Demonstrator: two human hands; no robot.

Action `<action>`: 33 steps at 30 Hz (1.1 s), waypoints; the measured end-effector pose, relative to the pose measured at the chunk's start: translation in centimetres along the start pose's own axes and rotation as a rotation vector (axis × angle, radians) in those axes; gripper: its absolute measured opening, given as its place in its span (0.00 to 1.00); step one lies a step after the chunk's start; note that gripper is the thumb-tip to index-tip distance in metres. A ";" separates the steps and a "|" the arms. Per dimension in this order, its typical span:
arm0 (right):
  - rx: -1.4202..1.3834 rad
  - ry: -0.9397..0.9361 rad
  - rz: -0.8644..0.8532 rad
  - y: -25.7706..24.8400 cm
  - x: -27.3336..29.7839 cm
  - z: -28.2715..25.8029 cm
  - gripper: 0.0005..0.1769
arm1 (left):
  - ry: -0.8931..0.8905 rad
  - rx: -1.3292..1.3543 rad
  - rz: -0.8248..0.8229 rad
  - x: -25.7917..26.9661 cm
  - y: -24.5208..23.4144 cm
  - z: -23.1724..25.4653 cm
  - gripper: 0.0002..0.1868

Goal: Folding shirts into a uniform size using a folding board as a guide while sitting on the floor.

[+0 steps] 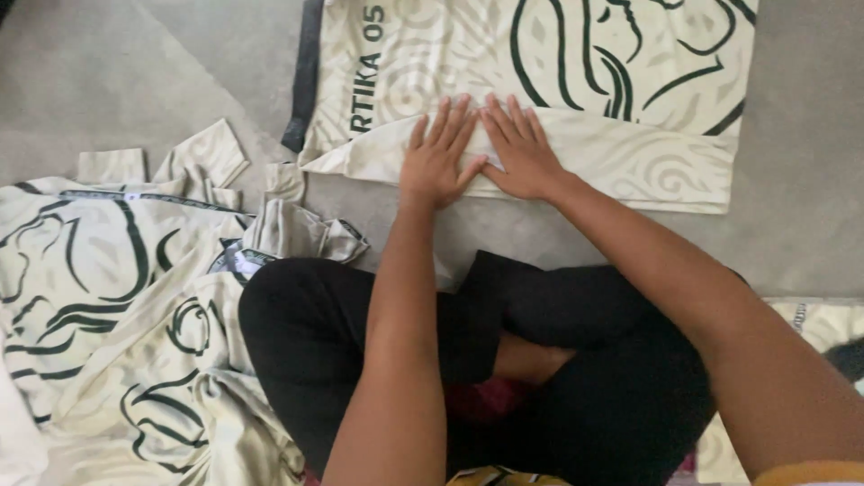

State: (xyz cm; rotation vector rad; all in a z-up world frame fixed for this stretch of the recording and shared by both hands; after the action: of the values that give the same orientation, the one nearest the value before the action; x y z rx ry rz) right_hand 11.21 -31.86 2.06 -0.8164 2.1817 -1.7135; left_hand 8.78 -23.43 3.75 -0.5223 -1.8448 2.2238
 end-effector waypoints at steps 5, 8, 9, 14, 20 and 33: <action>0.044 -0.129 -0.037 -1.9 3.1 2.9 0.36 | 0.005 0.033 -0.024 -0.1 -0.3 0.2 0.33; 0.181 -0.253 0.131 -3.5 6.6 7.7 0.34 | 0.011 0.026 -0.018 -0.3 -0.6 0.4 0.33; 0.260 -0.335 0.260 -4.1 8.2 9.0 0.33 | 0.000 0.017 -0.024 0.0 -0.8 0.4 0.33; 0.294 -0.107 0.139 -6.4 13.0 18.0 0.35 | -0.024 0.015 -0.022 -0.2 -0.9 0.6 0.32; 0.219 0.067 0.053 -6.5 13.8 19.6 0.35 | -0.043 -0.013 -0.052 -0.3 -1.1 0.8 0.31; 0.452 0.285 -0.202 -4.6 10.7 18.8 0.37 | 0.043 0.160 -0.136 -0.4 1.3 -0.3 0.39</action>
State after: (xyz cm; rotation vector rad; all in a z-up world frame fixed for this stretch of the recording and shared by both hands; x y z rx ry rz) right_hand 13.50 -53.84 2.74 -0.7234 1.7906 -2.4311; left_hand 9.38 -23.54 2.46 -0.4003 -1.6137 2.2264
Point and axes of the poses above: each hand's wrist, its own x-axis away from the middle knuckle, its own y-axis out of the palm, z = x × y, the point moved 9 cm from there along -x, towards the middle knuckle, and after that the axes turned 7 degrees about y, right-handed, at the moved point
